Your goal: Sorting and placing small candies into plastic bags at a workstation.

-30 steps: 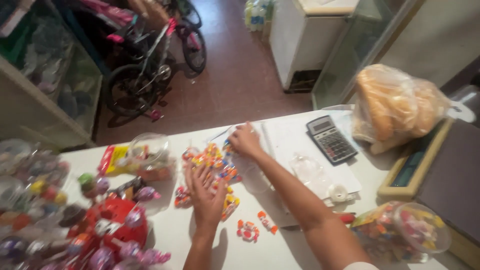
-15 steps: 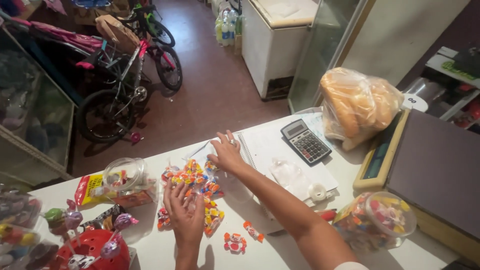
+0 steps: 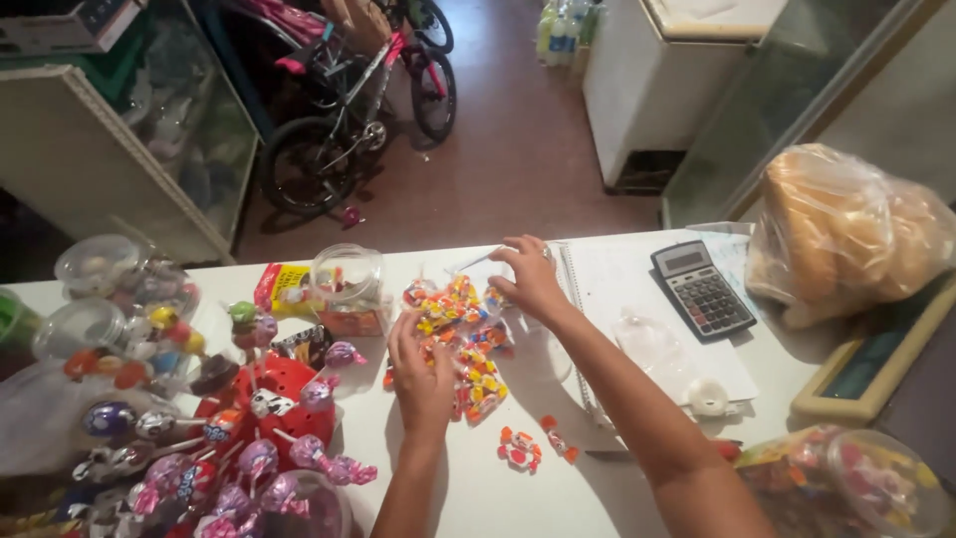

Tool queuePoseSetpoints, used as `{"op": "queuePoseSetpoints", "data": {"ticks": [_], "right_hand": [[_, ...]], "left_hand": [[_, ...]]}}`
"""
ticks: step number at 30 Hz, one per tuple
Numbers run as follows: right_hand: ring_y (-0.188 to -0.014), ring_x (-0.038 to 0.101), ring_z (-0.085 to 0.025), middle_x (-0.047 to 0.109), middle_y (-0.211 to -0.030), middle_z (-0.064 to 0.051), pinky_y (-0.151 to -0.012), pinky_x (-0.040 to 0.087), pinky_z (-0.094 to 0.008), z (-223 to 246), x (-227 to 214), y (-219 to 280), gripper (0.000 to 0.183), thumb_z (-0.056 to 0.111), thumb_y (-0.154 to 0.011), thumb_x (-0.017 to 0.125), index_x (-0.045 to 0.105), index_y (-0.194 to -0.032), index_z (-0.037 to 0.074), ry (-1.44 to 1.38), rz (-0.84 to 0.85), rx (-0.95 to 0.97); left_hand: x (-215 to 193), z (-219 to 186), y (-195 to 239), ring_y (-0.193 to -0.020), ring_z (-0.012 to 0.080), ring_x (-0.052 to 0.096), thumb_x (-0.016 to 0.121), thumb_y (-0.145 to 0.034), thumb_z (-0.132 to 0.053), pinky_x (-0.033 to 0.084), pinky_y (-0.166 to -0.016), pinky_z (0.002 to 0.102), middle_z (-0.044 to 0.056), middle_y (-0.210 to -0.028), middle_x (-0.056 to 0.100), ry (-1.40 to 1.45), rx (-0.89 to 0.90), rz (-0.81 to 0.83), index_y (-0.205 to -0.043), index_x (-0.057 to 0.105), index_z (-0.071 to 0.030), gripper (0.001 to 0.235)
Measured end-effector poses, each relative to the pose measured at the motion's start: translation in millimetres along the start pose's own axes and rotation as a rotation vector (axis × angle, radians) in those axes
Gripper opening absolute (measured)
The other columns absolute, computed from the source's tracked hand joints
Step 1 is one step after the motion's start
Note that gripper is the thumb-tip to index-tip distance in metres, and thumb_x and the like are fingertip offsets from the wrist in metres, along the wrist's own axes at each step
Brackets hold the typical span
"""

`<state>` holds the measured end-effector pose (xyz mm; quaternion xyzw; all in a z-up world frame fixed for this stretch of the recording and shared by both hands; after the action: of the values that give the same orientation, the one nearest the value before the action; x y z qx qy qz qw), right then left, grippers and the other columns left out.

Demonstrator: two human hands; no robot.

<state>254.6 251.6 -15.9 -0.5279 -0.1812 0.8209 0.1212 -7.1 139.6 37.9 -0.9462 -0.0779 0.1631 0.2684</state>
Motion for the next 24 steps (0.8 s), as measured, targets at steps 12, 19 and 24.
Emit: {"op": "queuePoseSetpoints", "data": {"ticks": [12, 19, 24], "right_hand": [[-0.119, 0.057, -0.034, 0.066, -0.124, -0.011, -0.093, 0.048, -0.051, 46, 42, 11, 0.042, 0.038, -0.079, 0.075, 0.07, -0.117, 0.021, -0.107, 0.136, -0.082], [-0.1, 0.066, -0.033, 0.062, -0.12, -0.008, -0.065, 0.052, -0.05, 89, 35, 31, 0.042, 0.028, -0.087, 0.07, 0.058, -0.127, 0.024, -0.104, 0.473, 0.022], [-0.101, 0.067, -0.036, 0.063, -0.125, -0.015, -0.075, 0.051, -0.05, 96, 28, 29, 0.039, 0.028, -0.094, 0.061, 0.052, -0.131, 0.018, -0.094, 0.444, 0.018]], "left_hand": [[17, 35, 4, -0.129, 0.0444, 0.055, 0.069, -0.088, -0.014, 0.045, -0.107, 0.052, 0.027, -0.141, 0.053, -0.207, 0.08, 0.089, -0.143, 0.051, -0.001, 0.06], [38, 79, 25, -0.135, 0.047, 0.051, 0.067, -0.089, -0.04, 0.039, -0.116, 0.055, 0.02, -0.143, 0.061, -0.666, 0.056, 0.296, -0.132, 0.066, -0.014, 0.05], [40, 84, 27, -0.138, 0.035, 0.052, 0.072, -0.087, -0.041, 0.044, -0.109, 0.054, 0.001, -0.137, 0.068, -0.765, 0.016, 0.34, -0.127, 0.072, -0.023, 0.044]]}}
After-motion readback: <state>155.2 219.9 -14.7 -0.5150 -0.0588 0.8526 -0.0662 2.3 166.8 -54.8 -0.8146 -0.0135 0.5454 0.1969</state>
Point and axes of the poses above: each hand's wrist, its own y-axis away from the middle knuckle, its own x-axis out of the palm, z = x × y, the point moved 8 cm from there along -y, towards the middle knuckle
